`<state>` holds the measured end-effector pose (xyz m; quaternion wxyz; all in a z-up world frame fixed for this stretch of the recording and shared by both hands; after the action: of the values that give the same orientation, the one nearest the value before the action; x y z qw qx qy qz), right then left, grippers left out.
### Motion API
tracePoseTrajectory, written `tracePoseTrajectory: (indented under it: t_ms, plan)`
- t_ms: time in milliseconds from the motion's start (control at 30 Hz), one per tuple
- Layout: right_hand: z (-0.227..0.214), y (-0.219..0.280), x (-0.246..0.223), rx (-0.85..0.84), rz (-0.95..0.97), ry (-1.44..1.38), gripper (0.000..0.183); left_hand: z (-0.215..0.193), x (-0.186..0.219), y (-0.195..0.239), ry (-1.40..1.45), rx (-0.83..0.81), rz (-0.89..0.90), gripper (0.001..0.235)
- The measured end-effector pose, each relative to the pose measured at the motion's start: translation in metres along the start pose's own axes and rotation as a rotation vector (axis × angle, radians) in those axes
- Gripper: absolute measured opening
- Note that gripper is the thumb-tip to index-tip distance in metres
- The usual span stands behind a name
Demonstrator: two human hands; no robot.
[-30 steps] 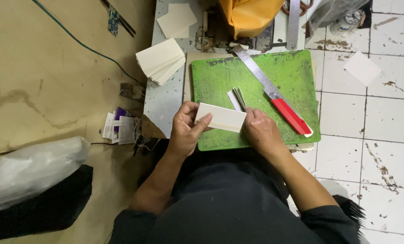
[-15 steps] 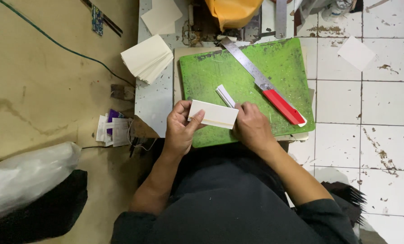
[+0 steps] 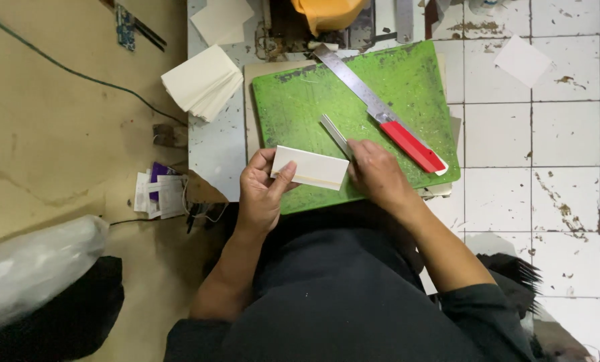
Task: Cutting small rectangular pieces of material using a ruler and a utility knife on a cutting mat.
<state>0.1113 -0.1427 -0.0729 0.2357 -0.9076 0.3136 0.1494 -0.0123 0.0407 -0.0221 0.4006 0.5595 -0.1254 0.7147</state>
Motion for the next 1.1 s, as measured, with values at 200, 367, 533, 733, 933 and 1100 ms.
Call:
tracePoseTrajectory:
  t_ms: [200,367,533,733,933,1100]
  plan:
    - [-0.108,0.031,0.000,0.222,0.265,-0.393,0.038,0.015,-0.012,0.000,0.004,-0.046,-0.047,0.027]
    - [-0.137,0.188,0.096,0.625,0.617,-0.458,0.046,0.029,-0.042,-0.003,-0.030,-0.121,-0.125,0.027]
    - [-0.105,0.363,0.150,0.940,0.841,-0.394,0.043,0.048,-0.060,-0.004,-0.062,-0.172,-0.178,0.027]
    - [-0.034,0.474,0.207,0.550,1.292,0.079,0.072,0.061,-0.069,-0.002,-0.082,-0.220,-0.181,0.027]
    - [-0.153,0.176,0.046,0.662,0.443,0.146,0.044,0.061,-0.069,0.004,-0.042,-0.204,-0.139,0.025]
    - [-0.118,0.060,-0.063,0.454,-0.192,0.151,0.025,0.061,-0.060,0.007,-0.048,-0.218,-0.098,0.024]
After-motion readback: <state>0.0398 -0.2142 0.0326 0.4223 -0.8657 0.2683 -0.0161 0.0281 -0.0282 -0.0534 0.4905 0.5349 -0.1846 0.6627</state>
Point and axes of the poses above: each hand's wrist, its own y-axis away from the middle knuckle, its own z-axis out of the palm, x = y × z, the point moved 8 cm from there along -y, towards the middle knuckle, and after that the axes turned 9 degrees about x, right-handed, at the moved point
